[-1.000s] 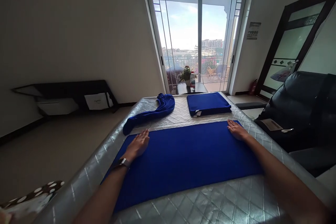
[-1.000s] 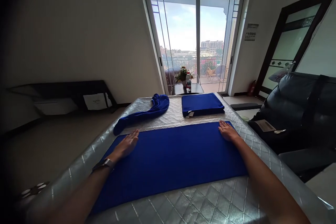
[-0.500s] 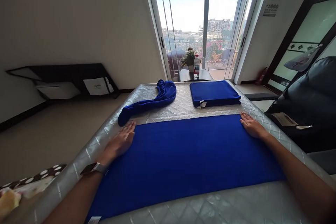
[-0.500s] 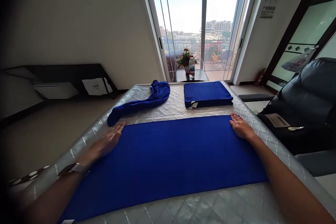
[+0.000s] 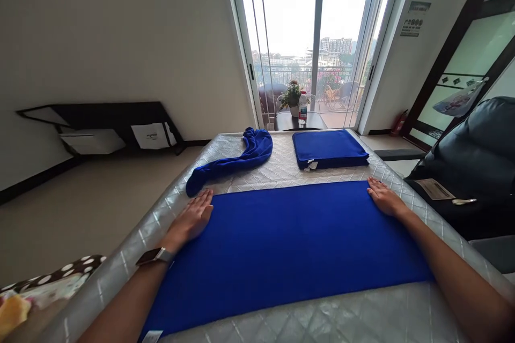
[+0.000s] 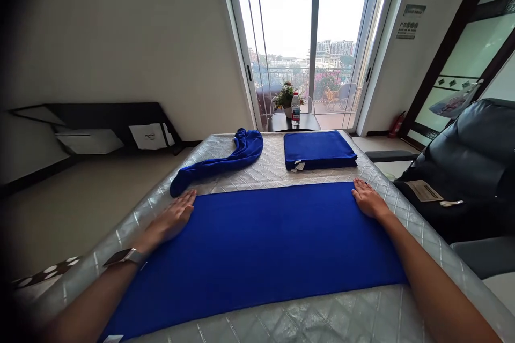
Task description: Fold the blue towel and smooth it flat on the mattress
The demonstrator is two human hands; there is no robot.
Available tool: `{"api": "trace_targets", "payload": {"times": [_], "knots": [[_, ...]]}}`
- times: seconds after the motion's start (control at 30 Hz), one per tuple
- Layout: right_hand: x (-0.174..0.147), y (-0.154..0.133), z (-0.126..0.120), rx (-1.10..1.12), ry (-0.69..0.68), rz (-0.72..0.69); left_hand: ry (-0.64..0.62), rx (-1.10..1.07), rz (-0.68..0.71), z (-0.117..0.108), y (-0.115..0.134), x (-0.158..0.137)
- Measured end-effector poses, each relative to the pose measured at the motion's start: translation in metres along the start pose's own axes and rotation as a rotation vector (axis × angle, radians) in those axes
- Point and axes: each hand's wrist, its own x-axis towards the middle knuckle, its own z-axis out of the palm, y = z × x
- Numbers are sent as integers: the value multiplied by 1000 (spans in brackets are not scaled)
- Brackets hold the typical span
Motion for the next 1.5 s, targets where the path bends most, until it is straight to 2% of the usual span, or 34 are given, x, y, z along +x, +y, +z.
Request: {"api": "trace_targets", "payload": {"times": [0.17,0.27,0.33,0.5,0.57,0.63,0.7,0.83,1.17,1.3,1.5], "knots": [[-7,-15,-16,-16,34,40,60,-34,-6,-12,18,-6],[-15,-51,-30,-3,108,13,119,-59,36,-13,51,-8],[-20,-93,-38,49,150,-33,139,-82,103,-9,89,-7],[-19,-218,-46,208,105,-238,135,-117,306,8,211,-5],[-13,-250,-40,256,91,-309,120,-106,361,13,249,-5],[-8,-264,-31,290,70,-346,101,-86,379,17,272,-7],[-5,-265,-20,301,56,-355,88,-65,379,20,279,-11],[-4,-256,-5,320,71,-357,74,-9,390,23,275,-15],[4,-260,12,344,153,-333,77,52,409,25,277,-12],[5,-259,13,325,190,-332,65,49,413,30,273,-8],[5,-256,5,255,116,-336,-15,-10,411,23,273,-6]]}}
